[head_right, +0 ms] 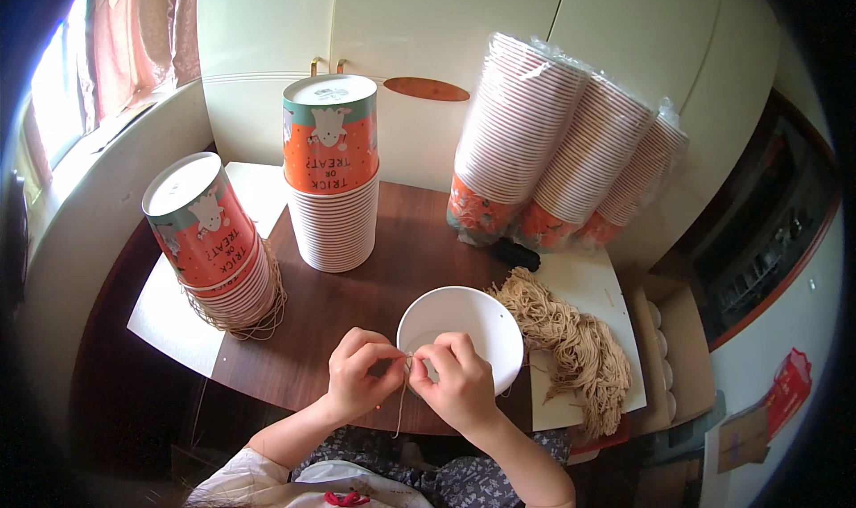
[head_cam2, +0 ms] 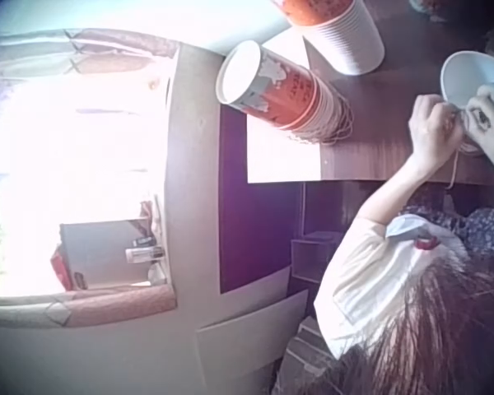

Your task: Tying rope handles through the holes of paper Halloween buckets.

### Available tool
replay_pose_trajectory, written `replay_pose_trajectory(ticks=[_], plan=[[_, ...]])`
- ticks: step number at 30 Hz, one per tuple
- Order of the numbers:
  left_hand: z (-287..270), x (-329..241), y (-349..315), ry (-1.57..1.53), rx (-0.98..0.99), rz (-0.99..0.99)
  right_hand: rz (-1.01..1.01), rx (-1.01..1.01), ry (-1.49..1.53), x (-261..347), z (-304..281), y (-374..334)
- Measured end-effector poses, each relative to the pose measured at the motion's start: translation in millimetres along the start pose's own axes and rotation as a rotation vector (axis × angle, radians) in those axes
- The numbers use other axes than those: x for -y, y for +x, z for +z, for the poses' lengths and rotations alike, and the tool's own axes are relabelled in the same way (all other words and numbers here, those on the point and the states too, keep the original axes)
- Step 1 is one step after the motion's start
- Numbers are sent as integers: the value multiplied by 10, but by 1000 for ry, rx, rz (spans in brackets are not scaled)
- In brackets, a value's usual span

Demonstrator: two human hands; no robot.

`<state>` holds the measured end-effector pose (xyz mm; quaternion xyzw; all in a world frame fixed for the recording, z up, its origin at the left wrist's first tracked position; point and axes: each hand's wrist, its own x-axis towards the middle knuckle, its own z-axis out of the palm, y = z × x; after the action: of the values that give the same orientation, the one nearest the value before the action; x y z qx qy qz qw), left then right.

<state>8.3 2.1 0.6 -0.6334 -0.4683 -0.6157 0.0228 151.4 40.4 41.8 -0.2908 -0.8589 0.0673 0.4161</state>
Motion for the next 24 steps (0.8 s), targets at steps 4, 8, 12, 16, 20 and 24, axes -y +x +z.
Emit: replay_pose_trajectory(ticks=[4, 8, 12, 16, 20, 24], plan=[[-13, -1, 3, -90, 32, -98, 255, 177, 257, -8, -55, -9], [6, -12, 8, -156, 39, -134, 150, 283, 171, -53, -47, 33], [0, 24, -7, -183, 38, -120, 220, 322, 322, -90, -24, 60], [-27, 31, -70, -426, 112, -320, 442, 423, 530, -46, -64, 74], [-123, 30, -34, -486, 302, -462, 464, 455, 510, -49, -84, 80], [-144, 51, 7, -545, 392, -511, 490, 440, 638, -108, -54, 38]])
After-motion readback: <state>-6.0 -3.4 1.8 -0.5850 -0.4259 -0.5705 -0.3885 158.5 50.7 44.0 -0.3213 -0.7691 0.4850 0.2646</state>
